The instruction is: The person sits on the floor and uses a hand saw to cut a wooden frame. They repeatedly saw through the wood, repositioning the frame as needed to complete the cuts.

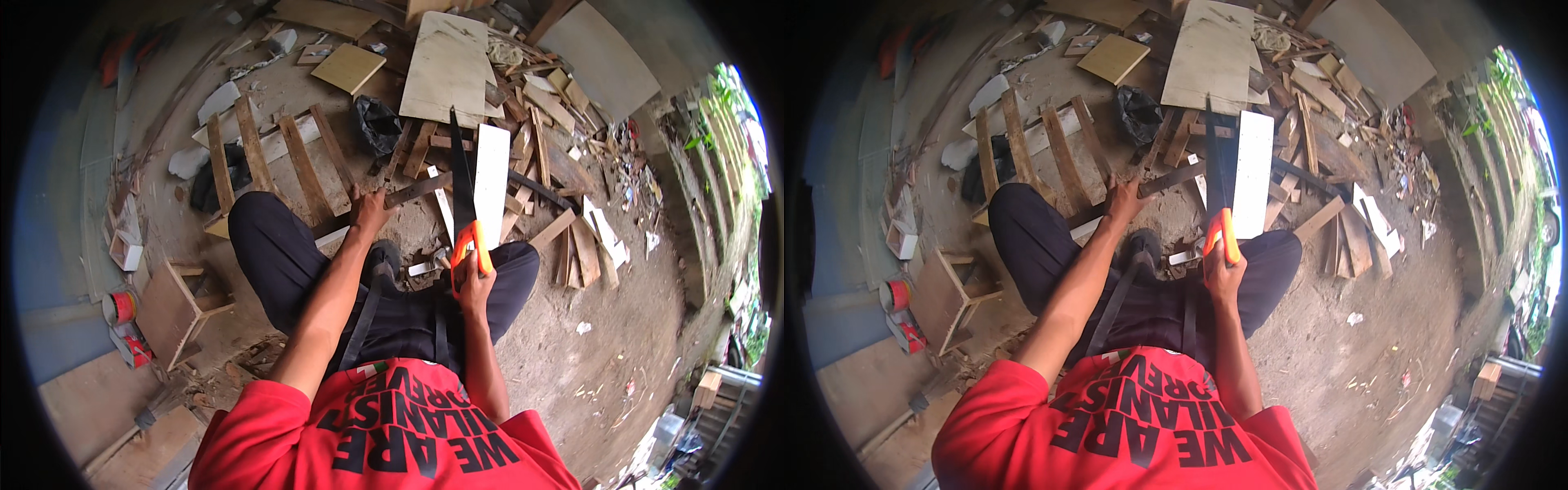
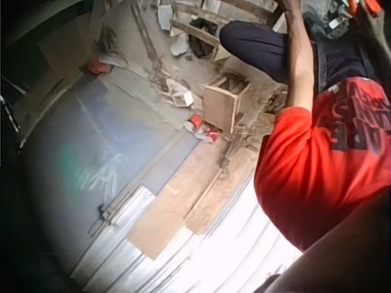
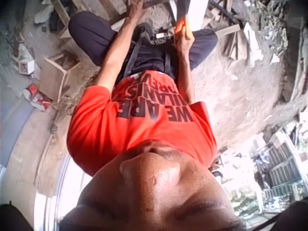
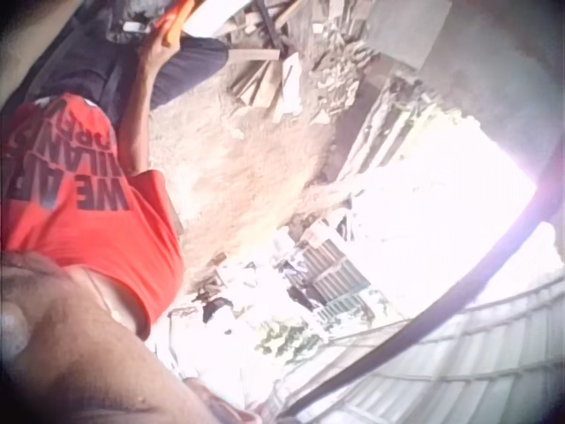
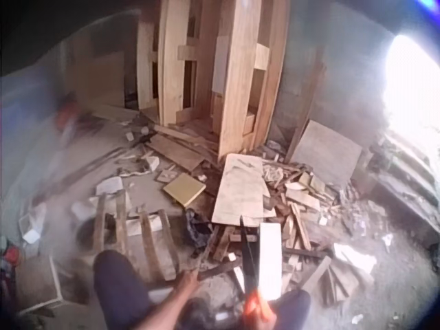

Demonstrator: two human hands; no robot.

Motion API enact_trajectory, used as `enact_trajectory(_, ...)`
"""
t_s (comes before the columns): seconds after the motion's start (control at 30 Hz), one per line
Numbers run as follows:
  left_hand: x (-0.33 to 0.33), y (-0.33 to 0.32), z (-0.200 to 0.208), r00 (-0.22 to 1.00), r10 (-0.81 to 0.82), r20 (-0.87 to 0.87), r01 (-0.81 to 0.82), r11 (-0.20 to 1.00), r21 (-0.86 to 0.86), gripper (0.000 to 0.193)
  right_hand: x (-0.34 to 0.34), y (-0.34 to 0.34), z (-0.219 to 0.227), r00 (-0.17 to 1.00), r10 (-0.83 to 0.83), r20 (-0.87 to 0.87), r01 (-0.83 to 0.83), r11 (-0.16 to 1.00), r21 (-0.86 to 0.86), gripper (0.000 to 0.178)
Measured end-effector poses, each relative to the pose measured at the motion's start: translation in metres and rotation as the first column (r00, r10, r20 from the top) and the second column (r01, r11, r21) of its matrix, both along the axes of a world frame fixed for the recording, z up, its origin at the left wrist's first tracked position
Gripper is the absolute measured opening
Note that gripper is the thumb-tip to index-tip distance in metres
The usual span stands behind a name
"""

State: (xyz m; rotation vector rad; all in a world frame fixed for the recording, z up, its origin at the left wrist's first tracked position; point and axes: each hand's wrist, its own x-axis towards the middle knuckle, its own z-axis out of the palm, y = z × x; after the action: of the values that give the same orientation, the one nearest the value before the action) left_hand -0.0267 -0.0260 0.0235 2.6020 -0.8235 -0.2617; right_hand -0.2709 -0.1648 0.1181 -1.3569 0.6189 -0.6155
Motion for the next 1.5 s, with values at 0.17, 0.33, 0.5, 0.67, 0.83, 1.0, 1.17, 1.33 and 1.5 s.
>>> enact_trajectory(0.17,0.004,0.012,0.008,0.991,-0.103,0.086,0.101,0.994,0.034,0.049,-0.008,0.022,0.025,0.982,0.163,-0.094,-0.163,0.987,0.004,0.026)
enact_trajectory(0.33,0.011,0.016,0.006,0.988,-0.047,0.145,0.047,0.999,0.002,0.052,-0.012,0.045,0.032,0.941,0.264,-0.211,-0.276,0.961,-0.031,0.028)
enact_trajectory(0.5,0.029,0.019,0.014,0.988,-0.016,0.154,0.014,1.0,0.019,0.06,-0.007,0.038,0.032,0.922,0.327,-0.205,-0.332,0.943,0.011,0.021)
enact_trajectory(0.67,0.039,0.019,0.01,0.998,-0.064,0.025,0.059,0.982,0.18,0.056,0.004,0.042,0.034,0.898,0.344,-0.275,-0.368,0.929,-0.041,0.021)
enact_trajectory(0.83,0.038,0.021,0.006,0.997,-0.049,0.061,0.032,0.968,0.251,0.039,0.019,0.042,0.052,0.878,0.332,-0.344,-0.412,0.891,-0.191,0.023)
enact_trajectory(1.0,0.038,0.017,-0.01,0.995,-0.056,0.084,0.029,0.956,0.292,0.033,0.022,0.034,0.06,0.829,0.379,-0.41,-0.483,0.856,-0.185,0.027)
enact_trajectory(1.17,0.041,0.012,0.013,0.998,-0.069,-0.011,0.068,0.94,0.335,0.022,0.026,0.031,0.066,0.777,0.429,-0.461,-0.523,0.847,-0.092,0.025)
enact_trajectory(1.33,0.044,0.023,0.016,0.995,-0.09,-0.049,0.097,0.981,0.169,0.021,0.014,0.029,0.086,0.715,0.558,-0.42,-0.649,0.754,-0.102,0.016)
enact_trajectory(1.5,0.044,0.024,0.02,0.99,-0.082,-0.116,0.106,0.971,0.216,0.024,-0.009,0.023,0.1,0.651,0.548,-0.525,-0.711,0.683,-0.169,0.027)
